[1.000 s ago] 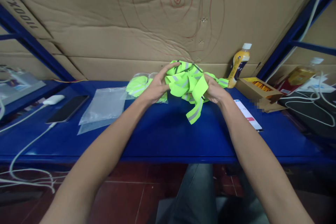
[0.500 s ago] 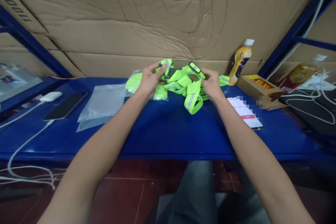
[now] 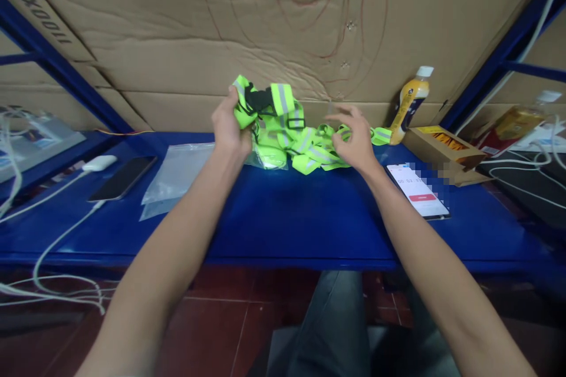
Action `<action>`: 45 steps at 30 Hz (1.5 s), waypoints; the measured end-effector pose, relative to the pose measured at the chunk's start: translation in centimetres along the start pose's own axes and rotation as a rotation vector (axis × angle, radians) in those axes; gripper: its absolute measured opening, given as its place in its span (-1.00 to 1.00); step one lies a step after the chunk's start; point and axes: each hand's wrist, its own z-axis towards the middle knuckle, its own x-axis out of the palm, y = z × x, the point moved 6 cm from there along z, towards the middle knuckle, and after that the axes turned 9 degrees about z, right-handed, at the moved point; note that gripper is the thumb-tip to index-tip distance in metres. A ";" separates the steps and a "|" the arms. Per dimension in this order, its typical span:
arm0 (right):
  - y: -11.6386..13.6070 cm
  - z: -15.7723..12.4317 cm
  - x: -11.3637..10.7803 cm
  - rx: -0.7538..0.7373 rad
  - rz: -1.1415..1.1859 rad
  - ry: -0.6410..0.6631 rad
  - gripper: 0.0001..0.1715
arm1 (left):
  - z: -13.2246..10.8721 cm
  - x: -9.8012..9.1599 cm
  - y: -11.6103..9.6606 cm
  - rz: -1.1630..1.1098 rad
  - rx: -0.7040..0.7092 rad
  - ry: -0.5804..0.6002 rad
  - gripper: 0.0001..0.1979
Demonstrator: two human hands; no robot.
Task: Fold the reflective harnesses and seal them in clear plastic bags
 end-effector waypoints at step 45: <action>1.4 0.5 0.2 0.362 0.429 0.098 -0.09 | -10.4 7.0 0.5 1.282 1.086 0.768 -0.48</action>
